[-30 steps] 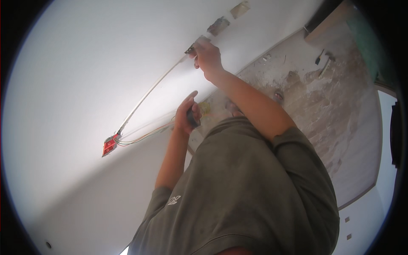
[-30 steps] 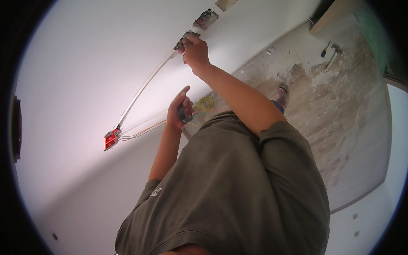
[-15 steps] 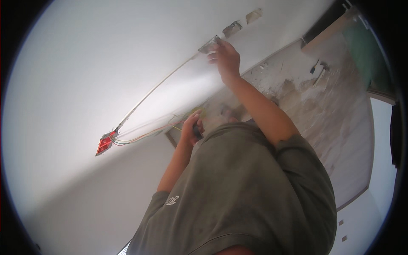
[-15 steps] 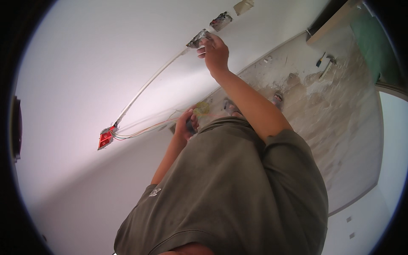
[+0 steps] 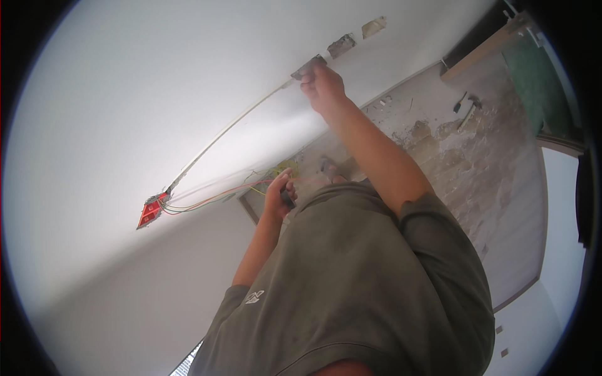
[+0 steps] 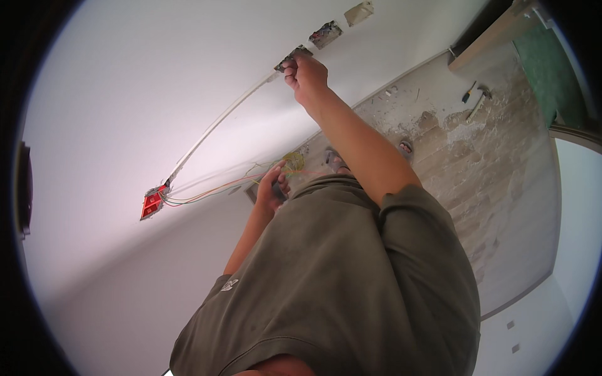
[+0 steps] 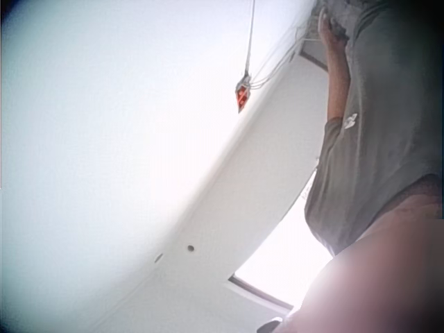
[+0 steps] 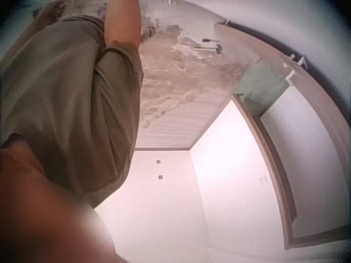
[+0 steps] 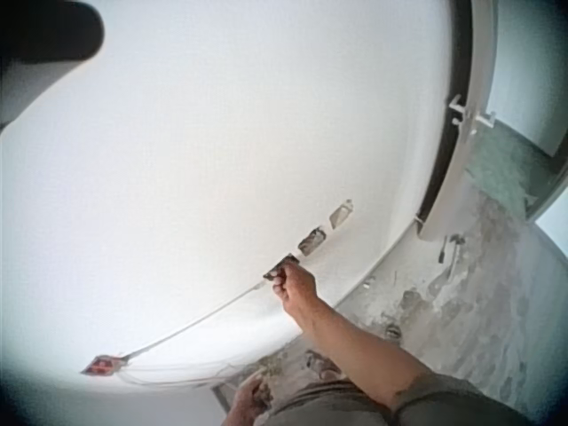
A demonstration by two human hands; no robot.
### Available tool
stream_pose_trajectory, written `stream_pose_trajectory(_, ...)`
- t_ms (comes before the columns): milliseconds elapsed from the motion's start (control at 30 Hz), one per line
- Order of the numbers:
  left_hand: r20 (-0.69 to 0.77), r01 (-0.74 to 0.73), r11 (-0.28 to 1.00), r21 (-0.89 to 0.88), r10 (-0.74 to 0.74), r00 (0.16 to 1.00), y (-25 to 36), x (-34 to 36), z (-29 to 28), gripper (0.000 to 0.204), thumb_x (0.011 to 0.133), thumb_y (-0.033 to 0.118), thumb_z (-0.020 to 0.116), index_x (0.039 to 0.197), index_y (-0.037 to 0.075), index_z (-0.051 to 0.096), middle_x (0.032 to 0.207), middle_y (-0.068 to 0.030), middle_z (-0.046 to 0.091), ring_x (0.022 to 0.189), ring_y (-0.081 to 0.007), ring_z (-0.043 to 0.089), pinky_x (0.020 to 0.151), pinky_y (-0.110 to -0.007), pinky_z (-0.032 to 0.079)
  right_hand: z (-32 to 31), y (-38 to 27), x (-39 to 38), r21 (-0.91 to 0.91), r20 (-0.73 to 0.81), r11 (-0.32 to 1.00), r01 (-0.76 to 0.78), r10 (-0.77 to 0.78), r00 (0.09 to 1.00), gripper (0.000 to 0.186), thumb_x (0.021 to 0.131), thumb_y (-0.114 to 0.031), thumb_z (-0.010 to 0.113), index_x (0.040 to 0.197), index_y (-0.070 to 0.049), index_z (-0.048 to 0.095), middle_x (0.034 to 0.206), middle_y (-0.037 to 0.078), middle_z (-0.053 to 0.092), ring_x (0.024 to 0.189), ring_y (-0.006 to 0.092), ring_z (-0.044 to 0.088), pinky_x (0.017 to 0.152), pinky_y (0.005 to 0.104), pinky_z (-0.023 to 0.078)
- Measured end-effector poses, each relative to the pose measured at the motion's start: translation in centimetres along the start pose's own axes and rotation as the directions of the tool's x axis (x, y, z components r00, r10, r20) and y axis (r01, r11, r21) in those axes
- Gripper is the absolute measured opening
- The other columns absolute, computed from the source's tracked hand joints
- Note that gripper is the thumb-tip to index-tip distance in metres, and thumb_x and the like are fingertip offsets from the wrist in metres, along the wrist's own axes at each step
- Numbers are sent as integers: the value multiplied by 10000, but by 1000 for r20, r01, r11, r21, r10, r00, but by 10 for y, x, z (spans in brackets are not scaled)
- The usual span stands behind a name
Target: Apply electrical tape to secure and insulate wires in a wall opening.
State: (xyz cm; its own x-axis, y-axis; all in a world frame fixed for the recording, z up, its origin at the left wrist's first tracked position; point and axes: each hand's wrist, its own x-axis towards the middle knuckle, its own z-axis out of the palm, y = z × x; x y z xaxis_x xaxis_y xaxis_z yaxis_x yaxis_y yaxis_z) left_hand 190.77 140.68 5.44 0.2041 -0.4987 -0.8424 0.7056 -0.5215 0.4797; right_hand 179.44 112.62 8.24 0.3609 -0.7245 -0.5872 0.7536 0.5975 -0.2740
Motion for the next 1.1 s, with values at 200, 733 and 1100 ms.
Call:
stream_pose_trajectory(200,-7,21,1000,16,-21,1000,-4,6,4,419,944,185,524,1342,88,436,657,15,446,543,-104,411,484,-257,340,4,-14,6,-69,-11,990,-122,122,993,109,954,-141,503,921,-38,521,769,92,584,557,126,494,485,252,397)
stream_pose_trajectory(733,24,26,997,69,-27,999,0,15,11,420,938,193,527,1339,81,478,675,-4,486,533,-124,445,501,-278,393,11,-10,1,13,-49,990,-141,141,989,119,912,-47,483,813,-58,548,738,59,622,551,114,551,480,218,429)
stream_pose_trajectory(1100,-54,40,997,-62,-43,998,-28,12,-42,413,940,198,509,1339,96,476,675,4,476,555,-126,444,506,-283,380,-1,-5,-15,-604,136,731,318,-299,945,162,906,-149,604,902,0,670,757,71,688,658,126,662,565,245,521)
